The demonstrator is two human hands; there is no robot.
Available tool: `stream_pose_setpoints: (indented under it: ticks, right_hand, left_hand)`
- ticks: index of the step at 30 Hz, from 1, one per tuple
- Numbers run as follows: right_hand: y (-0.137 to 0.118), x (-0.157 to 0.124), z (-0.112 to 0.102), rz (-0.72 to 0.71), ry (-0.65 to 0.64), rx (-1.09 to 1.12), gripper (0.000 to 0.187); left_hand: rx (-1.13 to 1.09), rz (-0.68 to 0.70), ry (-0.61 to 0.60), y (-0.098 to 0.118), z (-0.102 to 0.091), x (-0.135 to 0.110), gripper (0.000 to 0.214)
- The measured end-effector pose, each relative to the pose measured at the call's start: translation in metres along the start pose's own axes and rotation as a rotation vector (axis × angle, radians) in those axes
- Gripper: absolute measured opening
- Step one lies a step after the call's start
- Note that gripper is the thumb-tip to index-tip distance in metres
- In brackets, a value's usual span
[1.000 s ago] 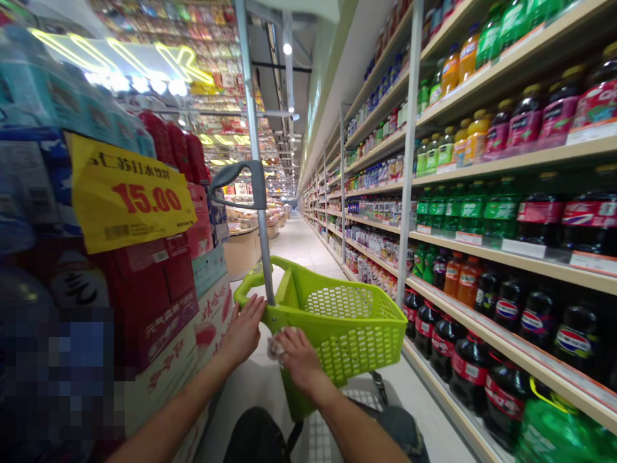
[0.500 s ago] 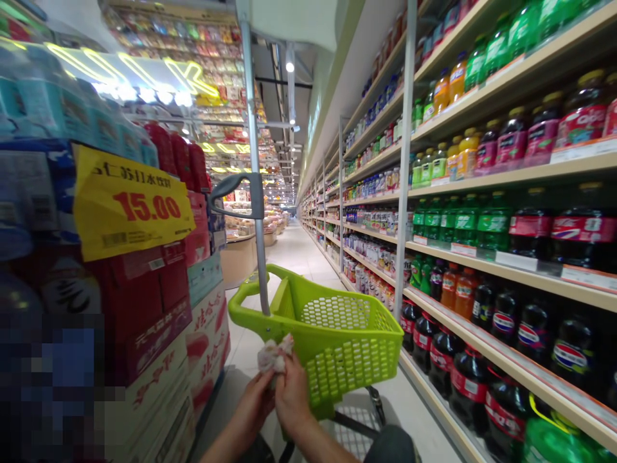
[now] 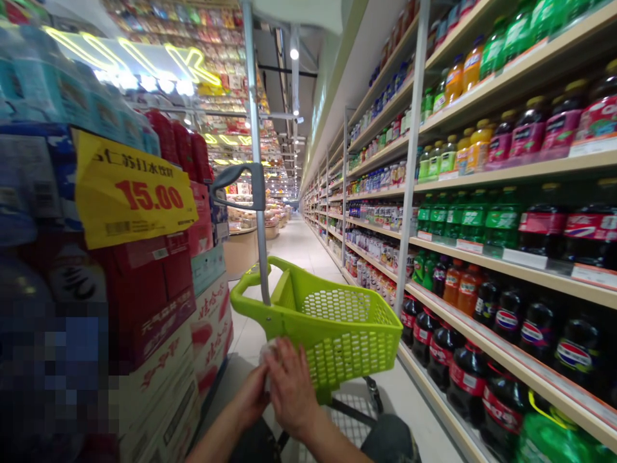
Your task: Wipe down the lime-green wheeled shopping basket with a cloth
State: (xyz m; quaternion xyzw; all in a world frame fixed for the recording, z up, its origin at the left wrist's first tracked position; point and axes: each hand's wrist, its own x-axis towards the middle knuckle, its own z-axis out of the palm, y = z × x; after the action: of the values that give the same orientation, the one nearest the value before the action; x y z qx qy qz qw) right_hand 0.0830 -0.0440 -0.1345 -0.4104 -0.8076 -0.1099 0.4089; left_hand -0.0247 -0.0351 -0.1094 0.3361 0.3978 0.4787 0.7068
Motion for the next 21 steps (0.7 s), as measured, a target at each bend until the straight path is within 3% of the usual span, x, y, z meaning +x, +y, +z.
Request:
stream_pose_setpoints:
  ticks: [3,7,9,12,14,18,21]
  right_hand:
    - [0.003,0.002,-0.005,-0.201,-0.180,-0.024,0.064]
    - [0.013,0.039,-0.006,-0.262,-0.063,-0.016,0.046]
    - [0.019,0.067,-0.006,-0.283,0.047,-0.052,0.039]
    - [0.028,0.090,0.005,-0.254,0.145,-0.146,0.035]
    - [0.034,0.080,0.021,-0.290,0.083,-0.190,0.030]
    - [0.041,0.025,0.054,-0.349,-0.153,-0.209,0.021]
    - [0.037,0.019,0.047,-0.334,-0.147,-0.184,0.023]
  left_hand:
    - [0.045,-0.081,-0.074,0.012,-0.005,0.000,0.032]
    - [0.179,-0.152,-0.112,0.034,-0.020,0.000,0.044]
    - [0.305,-0.047,0.007,0.046,-0.029,0.005,0.050]
    - [0.515,0.306,0.319,0.062,-0.039,0.016,0.047]
    - [0.590,0.468,0.428,0.066,-0.046,0.021,0.041]
    - [0.694,0.573,0.418,0.059,-0.054,0.025,0.028]
    - [0.810,0.635,0.392,0.049,-0.057,0.026,0.023]
